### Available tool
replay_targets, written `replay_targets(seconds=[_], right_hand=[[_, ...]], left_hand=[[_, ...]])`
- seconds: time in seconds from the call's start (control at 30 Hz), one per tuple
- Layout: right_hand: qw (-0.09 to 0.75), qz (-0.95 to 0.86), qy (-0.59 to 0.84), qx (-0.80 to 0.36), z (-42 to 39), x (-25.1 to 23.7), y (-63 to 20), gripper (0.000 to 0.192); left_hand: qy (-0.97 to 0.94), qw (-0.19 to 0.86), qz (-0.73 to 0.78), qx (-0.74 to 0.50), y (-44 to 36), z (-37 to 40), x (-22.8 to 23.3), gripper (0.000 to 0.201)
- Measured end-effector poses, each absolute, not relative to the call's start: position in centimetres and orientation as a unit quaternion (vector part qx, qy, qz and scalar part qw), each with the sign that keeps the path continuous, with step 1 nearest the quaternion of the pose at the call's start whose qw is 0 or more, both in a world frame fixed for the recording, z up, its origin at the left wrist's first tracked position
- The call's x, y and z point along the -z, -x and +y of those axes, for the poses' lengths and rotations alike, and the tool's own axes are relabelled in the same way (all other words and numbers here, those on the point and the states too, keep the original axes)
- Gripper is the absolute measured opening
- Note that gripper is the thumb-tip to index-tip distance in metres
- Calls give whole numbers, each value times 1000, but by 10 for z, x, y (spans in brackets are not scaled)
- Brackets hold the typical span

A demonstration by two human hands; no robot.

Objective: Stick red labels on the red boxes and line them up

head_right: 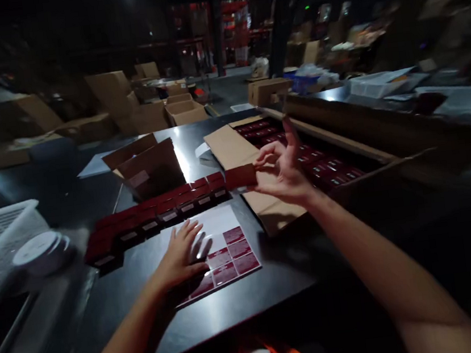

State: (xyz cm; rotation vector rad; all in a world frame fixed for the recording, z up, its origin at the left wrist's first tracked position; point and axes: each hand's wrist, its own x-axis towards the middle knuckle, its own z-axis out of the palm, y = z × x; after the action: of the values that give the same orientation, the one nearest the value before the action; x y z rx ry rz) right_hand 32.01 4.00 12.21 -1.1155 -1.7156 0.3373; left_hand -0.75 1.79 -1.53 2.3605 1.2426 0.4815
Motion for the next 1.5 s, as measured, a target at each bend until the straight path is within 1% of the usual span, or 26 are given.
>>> replay_targets(seconds=[0.03,0.1,0.13,0.2,0.27,0.37,0.47,0.57,0.63,0.73,0.8,0.83,0.9,0.93,1.0,1.03,1.1,1.17,1.23,1.3,1.33,1.4,1.5], right_hand=[[544,-706,407,-199,39,-111,-293,120],[582,-685,327,-292,37,-89,-244,120],[593,-669,308,-325,36,-78,-225,121],[606,-628,302,-384,35,-61,-200,126],[610,-564,320,-456,34,-48,-190,128],[581,-446,364,-576,33,-37,-190,120],[539,-343,389,-664,32,-33,-194,110],[514,-263,397,-713,30,-32,-194,107],[503,-241,395,-730,28,-33,-193,106],[499,-266,386,-729,24,-35,-189,106],[520,-282,391,-705,21,-36,-186,108],[535,-283,398,-690,19,-35,-184,108],[550,-273,417,-670,14,-32,-179,108],[549,-269,428,-666,12,-30,-176,107],[526,-272,449,-669,7,-25,-171,107],[510,-281,453,-675,6,-23,-170,105],[488,-315,451,-678,4,-20,-172,99],[499,-371,458,-636,7,-19,-179,91],[538,-442,481,-532,12,-20,-189,80],[577,-497,494,-420,18,-23,-199,65],[592,-515,489,-382,21,-24,-203,57],[614,-534,467,-347,24,-27,-208,46],[629,-547,428,-348,25,-30,-212,36]], left_hand=[[-850,196,437,-218,7,16,13,95],[-840,131,425,-310,10,17,8,101],[-832,92,423,-348,13,19,6,102],[-813,30,427,-395,20,22,4,103],[-800,13,437,-412,26,25,3,106],[-790,43,443,-422,28,26,4,111],[-800,41,406,-440,25,25,4,108],[-809,12,360,-464,21,23,2,102],[-812,10,341,-474,19,20,-1,103],[-802,46,347,-483,18,17,-5,115],[-789,62,367,-489,17,15,-6,123],[-787,49,369,-492,17,15,-6,124],[-797,-21,352,-490,15,15,-4,115],[-809,-59,337,-478,14,15,-3,105],[-835,-99,312,-443,12,16,0,75],[-842,-91,312,-430,12,15,2,61],[-831,-25,344,-436,10,15,3,46],[-784,55,399,-471,10,14,3,42],[-740,121,442,-492,10,14,0,47],[-722,152,454,-499,9,14,-3,50],[-721,158,454,-499,9,14,-4,50],[-725,159,448,-499,8,14,-5,48],[-738,152,435,-493,6,13,-5,46]])
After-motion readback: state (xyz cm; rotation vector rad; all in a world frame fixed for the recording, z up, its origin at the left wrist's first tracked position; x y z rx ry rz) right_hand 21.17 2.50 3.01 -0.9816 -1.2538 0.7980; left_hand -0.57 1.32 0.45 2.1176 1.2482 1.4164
